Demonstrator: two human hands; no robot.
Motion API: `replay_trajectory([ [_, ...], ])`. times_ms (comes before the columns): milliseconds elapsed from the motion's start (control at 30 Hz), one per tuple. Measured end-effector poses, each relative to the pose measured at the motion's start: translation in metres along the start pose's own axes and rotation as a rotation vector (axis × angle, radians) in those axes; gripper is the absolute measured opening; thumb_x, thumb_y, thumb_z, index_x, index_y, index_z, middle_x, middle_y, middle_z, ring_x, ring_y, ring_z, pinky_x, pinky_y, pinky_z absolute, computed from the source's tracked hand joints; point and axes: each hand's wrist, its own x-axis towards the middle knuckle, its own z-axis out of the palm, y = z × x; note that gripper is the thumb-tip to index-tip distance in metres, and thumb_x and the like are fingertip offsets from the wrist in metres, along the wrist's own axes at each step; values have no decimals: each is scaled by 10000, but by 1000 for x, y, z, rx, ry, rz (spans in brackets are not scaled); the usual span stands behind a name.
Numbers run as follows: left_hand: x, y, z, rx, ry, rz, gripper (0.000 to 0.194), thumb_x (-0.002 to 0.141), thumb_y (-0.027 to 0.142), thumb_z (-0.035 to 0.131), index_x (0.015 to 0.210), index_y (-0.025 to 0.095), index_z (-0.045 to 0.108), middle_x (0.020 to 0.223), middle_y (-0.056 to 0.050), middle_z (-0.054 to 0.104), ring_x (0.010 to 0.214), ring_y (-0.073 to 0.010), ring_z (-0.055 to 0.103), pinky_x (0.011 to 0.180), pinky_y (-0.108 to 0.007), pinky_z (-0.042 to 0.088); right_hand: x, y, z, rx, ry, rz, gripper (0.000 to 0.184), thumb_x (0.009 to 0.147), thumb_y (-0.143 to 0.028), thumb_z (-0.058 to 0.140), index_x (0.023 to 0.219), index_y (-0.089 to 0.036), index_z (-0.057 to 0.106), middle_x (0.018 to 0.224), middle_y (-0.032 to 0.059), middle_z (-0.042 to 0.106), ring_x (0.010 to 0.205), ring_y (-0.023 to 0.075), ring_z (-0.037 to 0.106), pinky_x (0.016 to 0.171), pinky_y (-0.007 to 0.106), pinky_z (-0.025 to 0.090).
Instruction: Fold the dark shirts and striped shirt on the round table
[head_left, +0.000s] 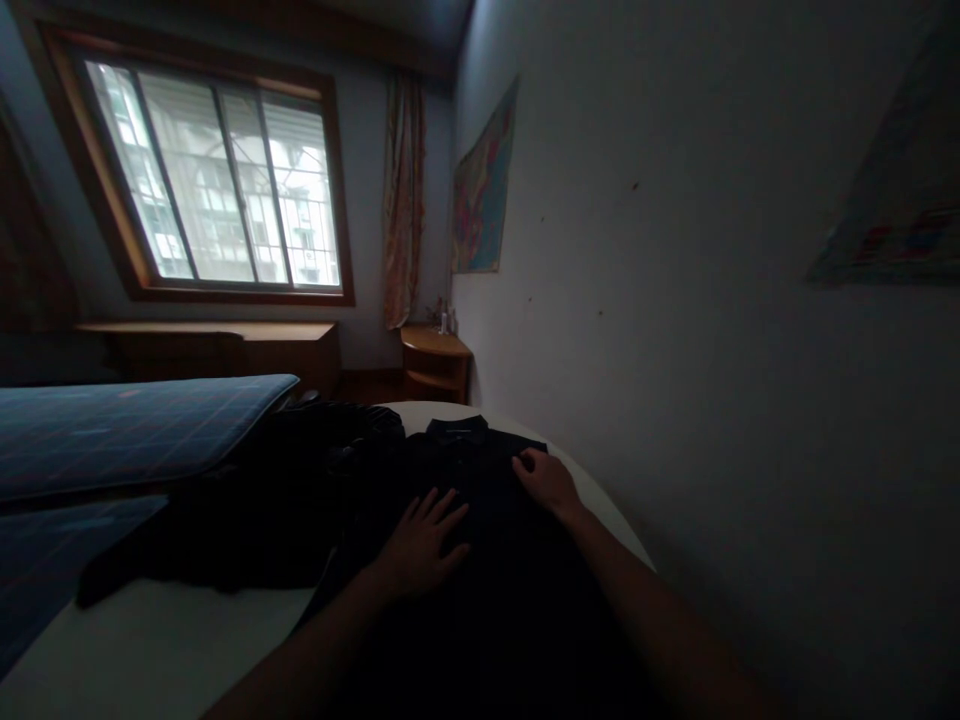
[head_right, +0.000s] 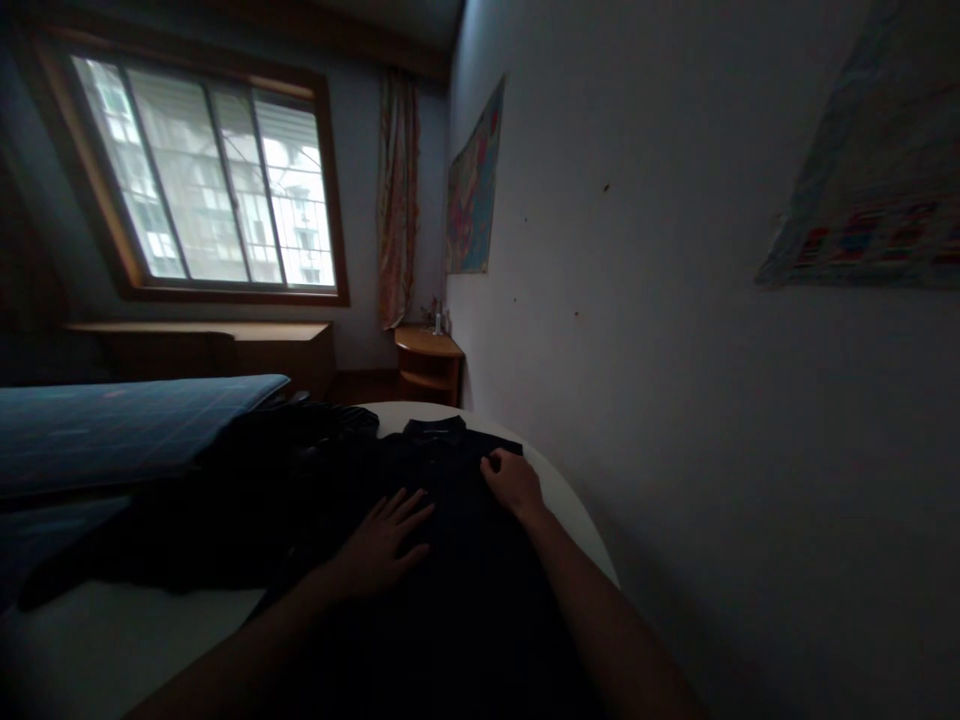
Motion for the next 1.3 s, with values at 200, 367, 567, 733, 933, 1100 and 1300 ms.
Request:
replay_trajectory([
  [200, 1, -2, 2, 2, 0, -9, 652, 958, 651, 345, 1527, 332, 326, 1637, -26, 167, 1501, -327, 104, 1195, -550, 118, -15, 1, 28, -33, -101, -114, 697, 916, -631, 445, 1434, -165, 486, 1535, 150, 406, 1422, 323, 337, 1149, 449, 250],
  [367, 0, -2, 2, 2, 2, 1, 658, 959, 658, 333, 1532, 335, 310, 1637, -24, 166, 1501, -325, 108, 1194, -548, 124, -19, 7, 33, -24, -261, -155, 726, 935, -613, 420, 1522, -191, 357, 1614, 119, 243, 1491, 317, 177, 1188, 495, 148],
  [567, 0, -3, 4, 2, 6, 0, 659, 957, 665, 324, 1527, 336, 324, 1639, -16, 160, 1500, -329, 110, 1193, -549, 128, -20, 11, 24, 60, -202, -251, 463, 985, -343, 379, 1407, -228, 532, 1520, 80, 443, 1442, 249, 328, 1178, 504, 181],
  [733, 0, -4, 5, -4, 27, 8, 651, 955, 656, 343, 1525, 342, 326, 1636, -14, 174, 1499, -326, 122, 1195, -549, 128, -23, 14, 20, 181, -185, -345, 405, 987, -346, 378, 1265, -249, 657, 1440, 58, 546, 1391, 223, 415, 1163, 498, 228],
  [933, -1, 2, -1, -6, -1, -8, 643, 960, 635, 354, 1525, 329, 331, 1636, -23, 168, 1500, -330, 106, 1194, -555, 124, -21, 17, 16, 181, -140, -358, 515, 1000, -502, 327, 1328, -231, 617, 1460, 72, 525, 1378, 218, 425, 1153, 403, 276],
  [1100, -3, 5, -4, -5, -11, -8, 669, 954, 654, 343, 1534, 321, 311, 1637, -32, 155, 1500, -331, 95, 1197, -552, 113, -20, 12, 18, -17, -270, -220, 750, 906, -698, 402, 1521, -271, 356, 1613, 77, 266, 1483, 342, 187, 1179, 553, 118],
  [1300, -2, 2, -2, 12, -7, -3, 686, 945, 664, 349, 1536, 316, 309, 1636, -40, 166, 1499, -340, 101, 1194, -557, 117, -11, -2, 26, -63, -224, -113, 746, 933, -715, 248, 1530, -276, 335, 1627, 72, 227, 1490, 370, 120, 1161, 604, 94],
])
